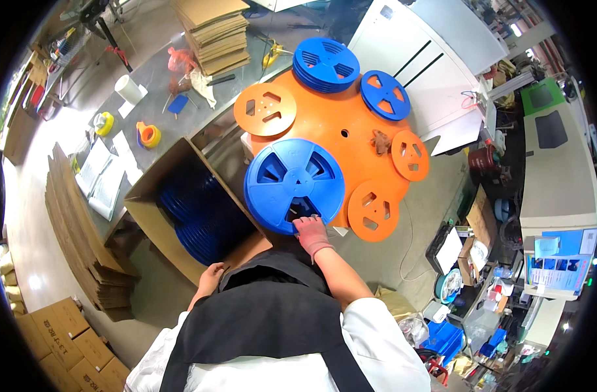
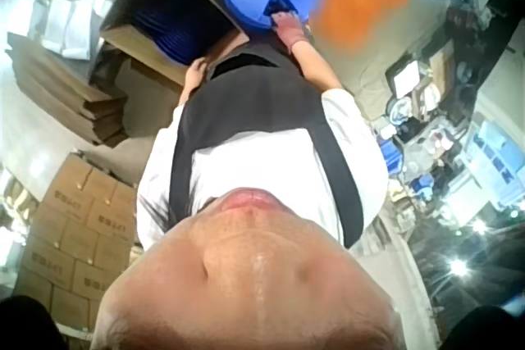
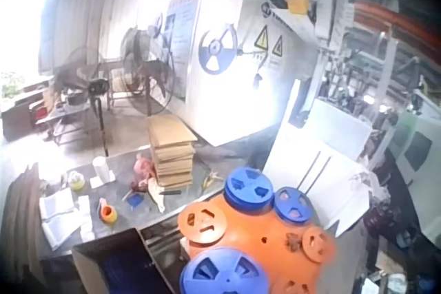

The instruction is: The person takes blue plastic reels from a box and a turntable, groups them by hand, and places them into yellow bags.

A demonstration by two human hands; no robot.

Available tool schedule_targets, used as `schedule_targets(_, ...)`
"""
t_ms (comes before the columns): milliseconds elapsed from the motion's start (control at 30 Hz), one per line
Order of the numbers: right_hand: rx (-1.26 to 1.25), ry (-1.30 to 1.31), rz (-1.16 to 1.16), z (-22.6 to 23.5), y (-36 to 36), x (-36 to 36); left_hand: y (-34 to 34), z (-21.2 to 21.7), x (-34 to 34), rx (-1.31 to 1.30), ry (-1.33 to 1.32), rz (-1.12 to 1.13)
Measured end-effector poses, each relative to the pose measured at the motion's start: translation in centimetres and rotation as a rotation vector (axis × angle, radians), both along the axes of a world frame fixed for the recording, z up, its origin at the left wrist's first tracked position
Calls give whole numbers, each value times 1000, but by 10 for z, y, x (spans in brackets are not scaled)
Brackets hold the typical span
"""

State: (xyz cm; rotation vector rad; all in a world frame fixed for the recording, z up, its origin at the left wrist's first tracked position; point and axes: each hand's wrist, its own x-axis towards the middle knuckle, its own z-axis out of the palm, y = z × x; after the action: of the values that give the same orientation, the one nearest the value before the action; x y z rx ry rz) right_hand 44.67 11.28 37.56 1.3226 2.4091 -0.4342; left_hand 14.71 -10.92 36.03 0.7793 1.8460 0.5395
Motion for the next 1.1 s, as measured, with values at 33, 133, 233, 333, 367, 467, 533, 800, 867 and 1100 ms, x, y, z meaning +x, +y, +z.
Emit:
schedule_targets(33,35,50,6,9,1,3,5,3,3,15,7,-23)
schedule_targets(133,95,166,14,43,2,4,25,-2,3,128,-13,-63)
schedule_targets(233,134,285,27,74,-6,0,57,-5,6,275,-92,-94)
schedule_targets(333,190,386,66,107,-17,-14,109,25,9,258,-587,125)
schedule_targets(367,193,431,86,122,-20,-19,128,58,17,268,-736,258)
schedule_targets(467,197,453,149,148,-28,-31,161,109,22,400,-1070,546)
schedule_targets(533,226,476,196,153,-34,-34,171,119,14,476,-1045,668)
schedule_targets(800,273,458,380,159,-43,-30,169,137,-31,520,-1150,728)
schedule_targets(867,280,453,411,159,-43,-30,164,136,-37,480,-1136,740)
schedule_targets(1100,271,432,404,160,-43,-34,143,146,-36,545,-1139,869)
